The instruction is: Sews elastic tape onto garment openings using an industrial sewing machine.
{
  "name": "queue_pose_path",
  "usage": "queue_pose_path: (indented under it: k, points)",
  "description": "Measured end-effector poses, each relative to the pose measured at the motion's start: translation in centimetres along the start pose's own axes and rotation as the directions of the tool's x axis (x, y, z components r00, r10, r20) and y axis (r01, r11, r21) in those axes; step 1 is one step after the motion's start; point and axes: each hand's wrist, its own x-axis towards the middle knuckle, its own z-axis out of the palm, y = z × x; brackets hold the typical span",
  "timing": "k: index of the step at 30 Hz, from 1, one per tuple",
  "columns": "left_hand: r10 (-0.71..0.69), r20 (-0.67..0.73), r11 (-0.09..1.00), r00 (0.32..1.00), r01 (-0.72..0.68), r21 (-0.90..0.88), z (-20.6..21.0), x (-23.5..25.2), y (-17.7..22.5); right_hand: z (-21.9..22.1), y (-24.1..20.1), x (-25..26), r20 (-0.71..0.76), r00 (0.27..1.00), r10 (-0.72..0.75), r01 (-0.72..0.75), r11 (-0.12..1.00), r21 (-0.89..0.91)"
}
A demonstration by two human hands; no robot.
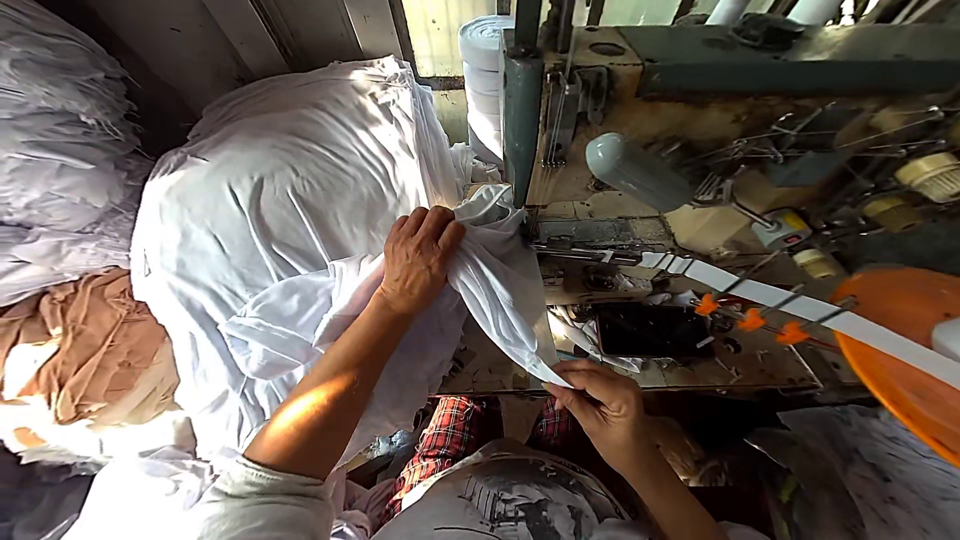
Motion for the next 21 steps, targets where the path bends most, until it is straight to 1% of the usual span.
queue_pose_path:
  k: [4, 8, 12, 16, 18, 21]
  points:
    - [-0.024, -0.019, 0.999, 1.0, 0.024, -0.025, 1.7, 1.1, -1.5, 0.6, 1.0, 1.9, -0.022, 1.0, 0.012, -0.012, 1.0, -0.006]
    - [-0.095, -0.009, 0.992, 0.995, 0.094, -0.083, 3.5, 2.0, -3.1, 0.9, 1.9, 4.1, -0.04, 0.999, 0.014, -0.015, 1.0, -0.027]
    - [-0.167, -0.002, 0.97, 0.986, 0.163, -0.18, 4.6, 2.6, -4.6, 1.4, 2.7, 6.4, -0.064, 0.998, 0.004, -0.005, 1.0, -0.017]
    - [-0.293, 0.001, 0.919, 0.956, 0.282, -0.276, 5.5, 2.8, -6.1, 2.1, 3.7, 8.4, -0.091, 0.996, -0.01, 0.013, 0.999, 0.03]
    - [-0.327, -0.036, 0.892, 0.944, 0.296, -0.341, 5.8, 2.8, -7.0, 2.4, 4.4, 9.2, -0.095, 0.995, 0.004, 0.001, 0.998, 0.061]
    - [-0.338, -0.082, 0.857, 0.938, 0.271, -0.438, 5.2, 2.5, -7.7, 2.5, 4.7, 10.0, -0.092, 0.994, 0.065, -0.056, 0.995, 0.088]
